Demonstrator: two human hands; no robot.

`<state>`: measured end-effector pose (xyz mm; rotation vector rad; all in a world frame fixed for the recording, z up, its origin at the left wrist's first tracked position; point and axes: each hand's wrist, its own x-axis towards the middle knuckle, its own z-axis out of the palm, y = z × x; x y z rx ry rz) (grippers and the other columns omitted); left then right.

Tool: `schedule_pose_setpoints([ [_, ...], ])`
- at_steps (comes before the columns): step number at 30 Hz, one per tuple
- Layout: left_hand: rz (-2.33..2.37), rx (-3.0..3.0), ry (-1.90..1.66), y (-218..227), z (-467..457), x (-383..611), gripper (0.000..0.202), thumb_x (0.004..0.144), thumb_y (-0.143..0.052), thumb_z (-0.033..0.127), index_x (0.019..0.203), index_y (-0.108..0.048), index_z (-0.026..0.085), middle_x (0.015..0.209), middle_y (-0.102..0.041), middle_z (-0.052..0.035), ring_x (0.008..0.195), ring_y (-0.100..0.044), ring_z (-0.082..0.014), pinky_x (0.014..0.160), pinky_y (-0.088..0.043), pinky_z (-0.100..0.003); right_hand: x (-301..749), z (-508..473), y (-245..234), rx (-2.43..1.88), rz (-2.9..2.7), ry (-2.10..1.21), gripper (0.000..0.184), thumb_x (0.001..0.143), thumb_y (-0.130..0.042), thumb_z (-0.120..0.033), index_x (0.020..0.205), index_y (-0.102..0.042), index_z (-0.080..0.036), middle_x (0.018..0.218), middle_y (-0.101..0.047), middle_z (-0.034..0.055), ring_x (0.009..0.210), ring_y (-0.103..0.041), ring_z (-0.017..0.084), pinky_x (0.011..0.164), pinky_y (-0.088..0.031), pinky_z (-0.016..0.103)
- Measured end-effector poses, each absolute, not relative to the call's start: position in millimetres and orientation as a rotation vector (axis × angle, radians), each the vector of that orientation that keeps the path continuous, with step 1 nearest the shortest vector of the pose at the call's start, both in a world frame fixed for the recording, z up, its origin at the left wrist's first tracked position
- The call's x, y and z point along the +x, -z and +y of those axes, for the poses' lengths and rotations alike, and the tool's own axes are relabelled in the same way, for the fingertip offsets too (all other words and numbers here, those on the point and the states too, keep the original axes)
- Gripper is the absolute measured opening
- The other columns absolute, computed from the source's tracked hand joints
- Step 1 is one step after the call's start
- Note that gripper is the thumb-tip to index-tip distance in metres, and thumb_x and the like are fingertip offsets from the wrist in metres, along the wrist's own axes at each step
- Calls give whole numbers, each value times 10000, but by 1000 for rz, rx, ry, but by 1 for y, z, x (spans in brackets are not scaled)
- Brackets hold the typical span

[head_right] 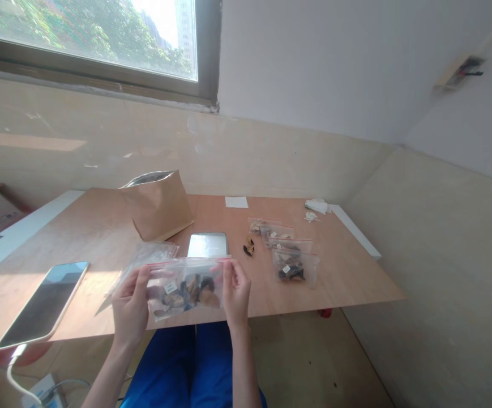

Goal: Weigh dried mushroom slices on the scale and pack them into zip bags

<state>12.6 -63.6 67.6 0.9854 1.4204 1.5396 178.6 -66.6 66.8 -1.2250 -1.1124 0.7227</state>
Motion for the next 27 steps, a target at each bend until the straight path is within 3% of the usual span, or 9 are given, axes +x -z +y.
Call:
schedule_pose_setpoints([
  [8,1547,1068,-1588,-65,-68,14,363,766,-538,504,762,-658,162,703,-677,-28,530,-574,-132,434,-439,-219,177,-67,-65,-1199,-1041,-632,293,860,-474,-426,802,-617,-178,716,-651,33,456,-508,97,477,-458,223],
  [12,1612,1070,-1612,-71,-70,19,351,774,-528,491,746,-663,168,582,-616,10,428,-491,-93,403,-397,-201,177,-67,-69,-1193,-1010,-634,286,854,-485,-432,774,-603,-184,695,-637,16,451,-498,92,494,-459,225],
  [19,1609,995,-1606,-67,-68,25,362,789,-498,509,765,-650,181,500,-494,41,410,-427,-80,410,-389,-186,173,-63,-70,-1196,-1021,-713,307,822,-526,-453,697,-598,-182,691,-635,15,530,-533,104,569,-470,228],
  [21,1607,1022,-1613,-63,-66,24,371,783,-502,519,737,-645,179,504,-489,37,447,-447,-86,438,-401,-185,171,-62,-69,-1212,-1016,-747,317,808,-541,-462,683,-609,-179,659,-628,13,534,-533,110,558,-466,226],
  [27,1503,1090,-1521,-65,-66,19,360,687,-613,521,761,-665,172,665,-652,-21,583,-597,-140,516,-466,-210,171,-63,-66,-1232,-944,-762,306,788,-567,-455,699,-627,-168,684,-646,24,588,-568,126,571,-466,224],
])
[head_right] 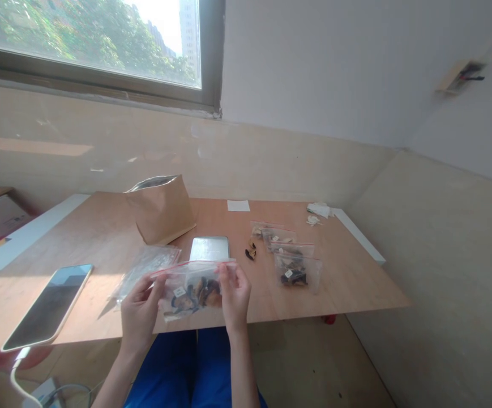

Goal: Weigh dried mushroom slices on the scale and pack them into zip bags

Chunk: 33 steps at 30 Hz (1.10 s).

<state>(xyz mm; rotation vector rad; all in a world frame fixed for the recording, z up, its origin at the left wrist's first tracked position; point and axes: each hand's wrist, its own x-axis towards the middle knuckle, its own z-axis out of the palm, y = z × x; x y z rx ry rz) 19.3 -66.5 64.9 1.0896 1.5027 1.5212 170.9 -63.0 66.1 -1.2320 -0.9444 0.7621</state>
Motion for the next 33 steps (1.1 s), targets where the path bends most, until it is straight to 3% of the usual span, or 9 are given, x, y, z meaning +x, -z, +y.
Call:
schedule_pose_setpoints([
  [5,1495,1028,-1528,-75,-71,21,350,685,-634,491,817,-644,167,601,-640,-12,560,-619,-157,486,-469,-219,172,-65,-69,-1247,-936,-747,285,774,-593,-434,759,-648,-155,710,-661,35,672,-605,153,635,-479,246],
  [11,1437,992,-1573,-75,-68,24,327,735,-596,478,801,-616,158,673,-659,-19,614,-627,-146,538,-488,-212,169,-61,-64,-1183,-937,-848,308,764,-595,-466,712,-639,-167,715,-670,32,718,-629,161,702,-488,267],
  [15,1410,969,-1553,-70,-66,25,336,738,-590,488,807,-623,161,721,-670,-24,657,-623,-150,572,-495,-224,164,-58,-57,-1193,-892,-943,331,699,-658,-484,792,-655,-167,740,-690,36,707,-639,164,684,-498,272],
  [23,1456,1101,-1492,-64,-65,22,321,718,-627,455,847,-663,164,787,-688,-38,773,-634,-179,714,-500,-270,165,-55,-53,-1211,-836,-988,313,684,-686,-456,769,-680,-155,717,-695,37,676,-638,164,657,-501,272],
  [33,1387,1127,-1548,-65,-65,24,313,742,-599,464,748,-643,154,726,-666,-38,704,-624,-158,635,-507,-245,167,-57,-54,-1001,-1010,-1055,200,726,-672,-387,763,-697,-192,833,-693,39,786,-636,171,742,-495,295],
])
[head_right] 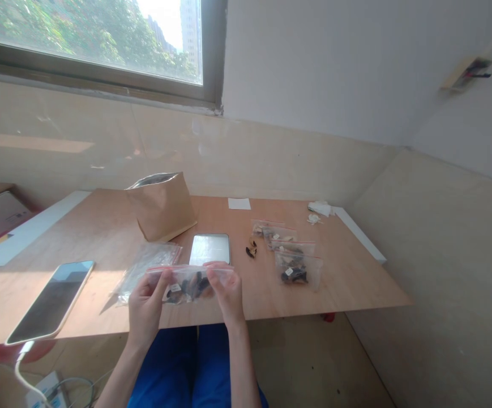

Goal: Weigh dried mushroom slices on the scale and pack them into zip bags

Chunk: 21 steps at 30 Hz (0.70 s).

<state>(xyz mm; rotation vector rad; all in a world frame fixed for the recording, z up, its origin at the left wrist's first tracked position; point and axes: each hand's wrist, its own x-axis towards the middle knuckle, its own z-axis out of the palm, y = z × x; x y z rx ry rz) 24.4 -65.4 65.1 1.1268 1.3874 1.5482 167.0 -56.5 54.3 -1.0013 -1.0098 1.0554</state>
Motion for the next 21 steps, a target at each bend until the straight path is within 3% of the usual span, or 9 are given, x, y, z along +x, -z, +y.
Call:
schedule_pose_setpoints([
  [9,1298,1237,-1423,-58,-63,21,257,700,-672,389,817,-694,161,845,-688,-61,822,-635,-194,742,-499,-283,164,-55,-51,-1097,-969,-1071,190,718,-684,-355,680,-673,-170,663,-651,9,623,-601,139,611,-474,245],
  [14,1278,1268,-1444,-67,-66,23,215,724,-655,369,791,-675,166,795,-664,-35,776,-617,-168,706,-489,-257,170,-56,-51,-1104,-1024,-1072,183,714,-688,-352,696,-672,-171,678,-645,4,631,-590,132,601,-465,232],
  [21,1201,1354,-1410,-69,-68,23,174,743,-634,345,755,-692,182,797,-679,-49,806,-620,-190,751,-498,-294,173,-59,-56,-1004,-1139,-1060,160,736,-666,-344,718,-671,-185,767,-644,19,716,-603,147,677,-489,262],
])
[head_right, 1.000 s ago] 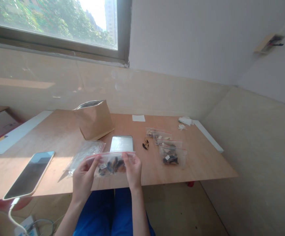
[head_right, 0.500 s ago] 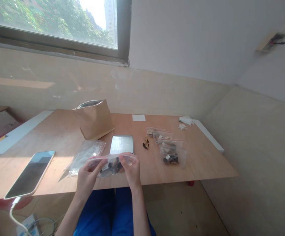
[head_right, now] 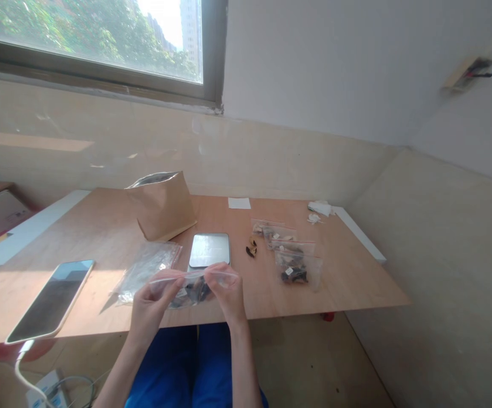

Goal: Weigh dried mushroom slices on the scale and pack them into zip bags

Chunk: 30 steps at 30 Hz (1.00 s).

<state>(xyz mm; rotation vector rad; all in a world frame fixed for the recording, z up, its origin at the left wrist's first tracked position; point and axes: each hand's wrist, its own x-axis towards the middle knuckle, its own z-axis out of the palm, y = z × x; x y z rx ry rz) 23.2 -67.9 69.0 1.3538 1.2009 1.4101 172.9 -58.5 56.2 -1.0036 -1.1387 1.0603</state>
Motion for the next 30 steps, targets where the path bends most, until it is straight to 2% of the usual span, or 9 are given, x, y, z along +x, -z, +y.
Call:
schedule_pose_setpoints([
  [5,1177,1445,-1400,-67,-68,22,168,741,-634,341,745,-710,192,784,-679,-55,786,-619,-202,743,-508,-321,168,-61,-60,-953,-1248,-1023,133,739,-665,-326,719,-691,-196,787,-652,39,776,-610,177,744,-494,305],
  [10,1237,1447,-1409,-68,-70,24,176,744,-627,352,762,-710,197,771,-680,-44,749,-623,-184,709,-509,-298,166,-63,-59,-1003,-1191,-968,80,728,-673,-280,709,-684,-203,698,-626,2,681,-588,147,666,-470,266],
  [14,1245,1382,-1440,-69,-70,27,191,735,-634,363,746,-702,184,755,-675,-45,736,-617,-183,691,-510,-298,168,-62,-63,-987,-1234,-902,61,727,-671,-254,694,-691,-207,737,-620,7,723,-586,151,710,-464,277],
  [20,1204,1427,-1364,-64,-65,26,172,733,-640,355,745,-689,191,767,-659,-40,745,-609,-172,692,-494,-271,165,-62,-69,-972,-1303,-945,110,746,-655,-293,687,-669,-202,736,-624,21,733,-594,160,698,-481,276],
  [25,1224,1414,-1391,-60,-67,36,155,755,-618,345,770,-656,195,743,-624,-27,697,-584,-150,644,-480,-243,159,-61,-63,-1056,-1237,-917,130,744,-653,-312,690,-660,-194,675,-609,5,637,-579,135,608,-474,245],
  [30,1262,1205,-1459,-56,-66,46,230,742,-616,399,716,-621,171,702,-606,-20,689,-587,-152,613,-468,-233,157,-61,-57,-1135,-1167,-946,203,727,-660,-372,656,-660,-182,583,-602,-11,536,-544,119,527,-447,231],
])
